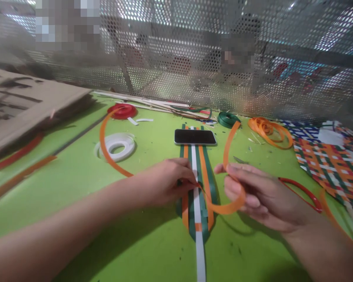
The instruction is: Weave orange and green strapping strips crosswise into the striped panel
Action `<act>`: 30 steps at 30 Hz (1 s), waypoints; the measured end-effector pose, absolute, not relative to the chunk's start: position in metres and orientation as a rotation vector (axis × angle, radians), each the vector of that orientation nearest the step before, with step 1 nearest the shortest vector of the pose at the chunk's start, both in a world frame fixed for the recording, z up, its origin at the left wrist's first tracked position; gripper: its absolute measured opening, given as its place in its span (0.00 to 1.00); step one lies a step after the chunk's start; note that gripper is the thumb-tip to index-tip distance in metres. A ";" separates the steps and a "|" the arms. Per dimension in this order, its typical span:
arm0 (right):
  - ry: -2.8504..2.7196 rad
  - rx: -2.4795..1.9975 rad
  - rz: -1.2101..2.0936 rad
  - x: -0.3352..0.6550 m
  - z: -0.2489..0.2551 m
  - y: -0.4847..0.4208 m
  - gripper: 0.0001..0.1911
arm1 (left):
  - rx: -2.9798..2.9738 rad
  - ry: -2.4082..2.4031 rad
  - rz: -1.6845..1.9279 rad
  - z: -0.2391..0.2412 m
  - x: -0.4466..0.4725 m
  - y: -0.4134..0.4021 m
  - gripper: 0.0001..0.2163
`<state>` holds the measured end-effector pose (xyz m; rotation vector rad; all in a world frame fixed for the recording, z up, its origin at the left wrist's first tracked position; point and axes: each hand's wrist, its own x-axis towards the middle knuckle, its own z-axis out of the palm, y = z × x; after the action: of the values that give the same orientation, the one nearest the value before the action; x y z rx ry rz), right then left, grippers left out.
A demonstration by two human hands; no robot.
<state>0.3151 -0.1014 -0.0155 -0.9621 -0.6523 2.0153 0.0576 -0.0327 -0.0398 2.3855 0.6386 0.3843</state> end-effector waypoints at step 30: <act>-0.730 -1.109 2.504 0.284 -0.041 -0.102 0.15 | 1.360 0.586 0.508 -0.037 0.089 -0.050 0.12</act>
<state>0.2839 -0.1024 -0.0409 -1.1094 -0.7301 2.5038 0.0895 -0.0501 -0.0369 1.3597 0.5856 0.5084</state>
